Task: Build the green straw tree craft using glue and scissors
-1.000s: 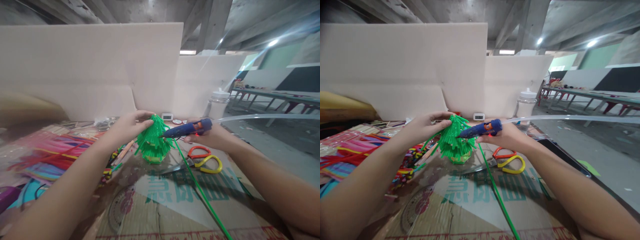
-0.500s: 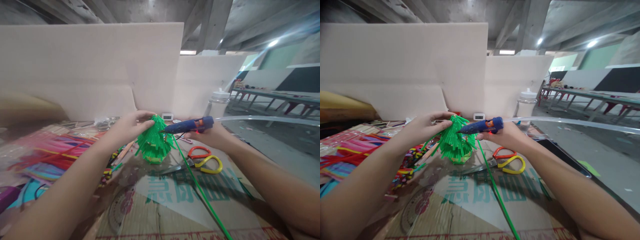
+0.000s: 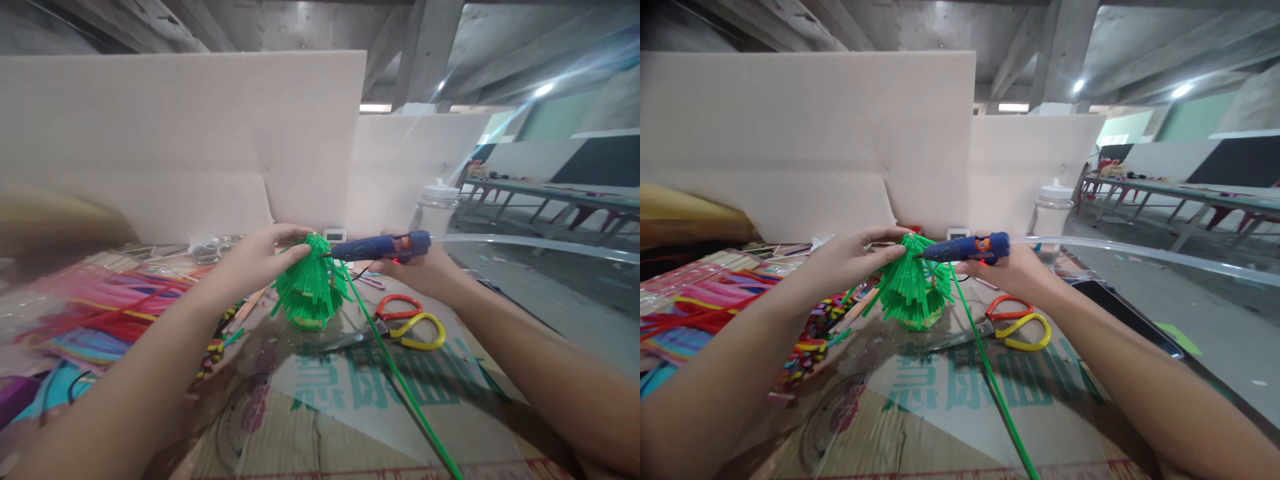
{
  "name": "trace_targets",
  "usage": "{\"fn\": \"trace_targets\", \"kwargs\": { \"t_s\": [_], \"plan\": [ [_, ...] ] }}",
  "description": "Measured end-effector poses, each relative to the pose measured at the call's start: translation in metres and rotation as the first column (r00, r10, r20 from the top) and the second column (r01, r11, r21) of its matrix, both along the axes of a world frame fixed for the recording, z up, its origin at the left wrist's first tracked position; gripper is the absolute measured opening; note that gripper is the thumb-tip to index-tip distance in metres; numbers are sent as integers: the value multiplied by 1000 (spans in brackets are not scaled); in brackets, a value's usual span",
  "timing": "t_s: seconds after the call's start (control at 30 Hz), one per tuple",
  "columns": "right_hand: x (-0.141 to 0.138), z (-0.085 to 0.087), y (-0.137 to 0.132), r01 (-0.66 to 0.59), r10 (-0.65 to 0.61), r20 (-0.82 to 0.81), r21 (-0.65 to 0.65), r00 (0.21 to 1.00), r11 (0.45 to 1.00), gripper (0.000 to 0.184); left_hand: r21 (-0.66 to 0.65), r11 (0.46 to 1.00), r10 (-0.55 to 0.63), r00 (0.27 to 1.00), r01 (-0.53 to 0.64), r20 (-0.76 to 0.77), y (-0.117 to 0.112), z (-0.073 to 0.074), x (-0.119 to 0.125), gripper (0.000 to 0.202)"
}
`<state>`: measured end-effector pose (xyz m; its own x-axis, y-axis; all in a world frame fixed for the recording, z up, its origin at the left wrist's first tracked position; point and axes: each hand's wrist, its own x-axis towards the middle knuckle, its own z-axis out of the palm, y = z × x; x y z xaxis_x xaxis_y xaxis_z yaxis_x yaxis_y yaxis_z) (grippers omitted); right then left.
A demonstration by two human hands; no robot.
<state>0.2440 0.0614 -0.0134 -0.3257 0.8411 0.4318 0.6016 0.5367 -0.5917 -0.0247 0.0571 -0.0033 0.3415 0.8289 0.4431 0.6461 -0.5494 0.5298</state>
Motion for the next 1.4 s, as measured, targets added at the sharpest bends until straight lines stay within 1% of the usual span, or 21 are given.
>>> {"fn": "trace_targets", "kwargs": {
  "t_s": [0.13, 0.33, 0.5, 0.7, 0.77, 0.83, 0.9, 0.97, 1.0, 1.03, 1.07, 1.13, 1.17, 1.2, 1.3, 1.4],
  "plan": [
    [-1, -1, 0, 20, -20, -25, 13, 1000, 1000, 30, 9, 1000, 1, 1000, -1, -19, -1, 0, 0, 41],
    [-5, 3, -3, 64, -63, -52, 1, 997, 998, 33, 32, 999, -2, 999, 3, -46, -4, 3, 2, 39],
    [-7, 5, -4, 94, -92, -83, 17, 992, 995, 32, 27, 1000, -11, 1000, 11, -28, -5, 2, 3, 38],
    [-6, 4, -4, 100, -99, -64, 25, 993, 995, 32, 28, 999, -26, 999, 28, -44, -5, 3, 3, 39],
    [-7, 4, -5, 122, -120, -56, 48, 991, 991, 33, 24, 999, -28, 999, 29, -44, -5, 3, 3, 39],
    [-8, 5, -6, 151, -145, -64, 108, 987, 983, 33, 12, 1000, -27, 999, 27, -29, -5, 3, 4, 39],
    [-8, 6, -7, 115, -103, -87, 153, 991, 982, 32, -7, 1000, -17, 1000, 17, -3, -3, 1, 4, 40],
    [-6, 8, -5, 48, -33, -119, 125, 992, 991, 34, -27, 1000, -3, 1000, 4, 30, 2, -3, 3, 44],
    [-4, 8, -3, 33, -21, -142, 88, 990, 996, 37, -37, 999, -1, 999, 3, 51, 5, -5, 2, 47],
    [-1, 8, 1, 46, -37, -173, 46, 984, 998, 40, -51, 999, -3, 997, 7, 71, 9, -8, 0, 51],
    [3, 7, 7, 77, -74, -208, 5, 975, 997, 43, -73, 997, -20, 996, 26, 85, 13, -10, -3, 54],
    [12, 3, 22, 152, -161, -284, -53, 945, 987, 45, -110, 992, -57, 993, 67, 99, 20, -13, -10, 52],
    [17, -1, 32, 149, -164, -297, -72, 941, 986, 47, -117, 991, -60, 995, 70, 80, 22, -13, -14, 51],
    [22, -5, 41, 169, -184, -293, -77, 938, 983, 48, -116, 990, -70, 996, 77, 64, 24, -13, -18, 51],
    [35, -22, 66, 180, -203, -175, -139, 963, 974, 48, -185, 971, -143, 988, 151, 54, 25, -12, -25, 53],
    [42, -41, 82, 207, -231, -149, -161, 961, 965, 48, -200, 964, -173, 984, 176, 36, 23, -10, -25, 56]
  ]
}}
